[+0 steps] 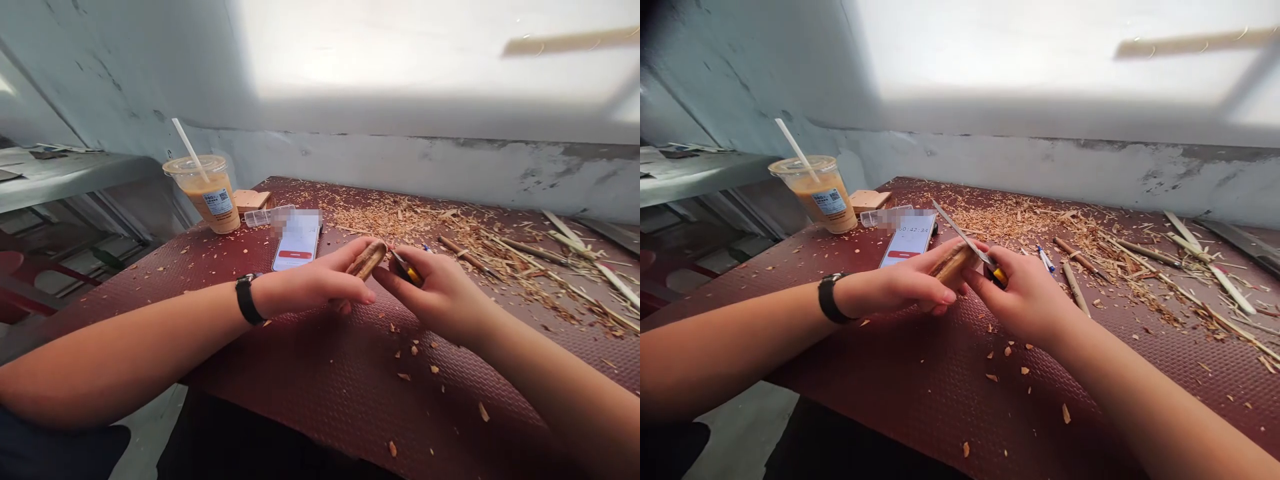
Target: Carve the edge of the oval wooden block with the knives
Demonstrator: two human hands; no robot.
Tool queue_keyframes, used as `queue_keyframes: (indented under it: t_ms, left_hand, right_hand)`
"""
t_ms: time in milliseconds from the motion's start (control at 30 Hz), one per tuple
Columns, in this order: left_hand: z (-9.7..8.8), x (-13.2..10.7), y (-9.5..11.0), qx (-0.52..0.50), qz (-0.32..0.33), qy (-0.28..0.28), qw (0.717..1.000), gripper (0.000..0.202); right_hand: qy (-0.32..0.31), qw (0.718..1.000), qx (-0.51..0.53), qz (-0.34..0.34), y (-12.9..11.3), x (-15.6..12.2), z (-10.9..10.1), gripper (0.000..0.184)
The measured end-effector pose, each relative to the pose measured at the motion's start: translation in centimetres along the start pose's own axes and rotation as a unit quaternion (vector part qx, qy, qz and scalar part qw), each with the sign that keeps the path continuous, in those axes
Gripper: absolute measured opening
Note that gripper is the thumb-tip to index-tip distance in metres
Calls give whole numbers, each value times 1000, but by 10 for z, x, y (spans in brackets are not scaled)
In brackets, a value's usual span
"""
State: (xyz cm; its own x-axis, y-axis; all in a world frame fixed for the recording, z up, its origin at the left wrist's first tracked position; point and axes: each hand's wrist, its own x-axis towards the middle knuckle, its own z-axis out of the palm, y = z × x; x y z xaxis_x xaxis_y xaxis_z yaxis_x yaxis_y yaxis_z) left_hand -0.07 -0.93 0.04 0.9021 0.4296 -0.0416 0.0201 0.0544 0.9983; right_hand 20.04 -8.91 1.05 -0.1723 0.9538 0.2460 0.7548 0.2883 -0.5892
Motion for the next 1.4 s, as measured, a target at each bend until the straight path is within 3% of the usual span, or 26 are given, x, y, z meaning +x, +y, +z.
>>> queue_keyframes:
  t_ms: [100,233,333,433,500,633,833,1067,1167,1400]
  left_hand:
    - [1,-1,0,64,7,22,998,54]
    - [5,-2,-2,82,10,37,996,57]
    - [7,-1,-1,75,24,40,996,62]
    - [9,-3,3,98,48,25,994,37]
    - [10,-5,6,129,57,14,990,31]
    - [14,-9,8,206,35,56,976,37]
    - [13,-9,4,313,39,141,939,51]
    - [-2,-3,-5,410,110,170,889,73]
    - [-5,-2,-7,430,96,201,875,82]
    - [0,-6,5,453,51,216,864,63]
  right_hand:
    - [-23,999,18,18,-1,0,-2,35]
    - [-62,997,25,-27,-3,-1,-2,33]
    - [-64,994,-81,-44,-2,-2,-4,37]
    - [-47,971,-234,-29,-2,-4,-4,41]
    - [-44,951,-304,-24,-3,-4,-3,37]
    - [-52,925,-374,-53,-9,-6,3,26]
    - [-19,903,-420,-85,-8,-7,6,28]
    - [-10,908,-413,-64,12,-4,4,30]
    - [-25,914,-404,-26,19,-3,3,32]
    - [-24,895,-444,-33,7,-2,3,39]
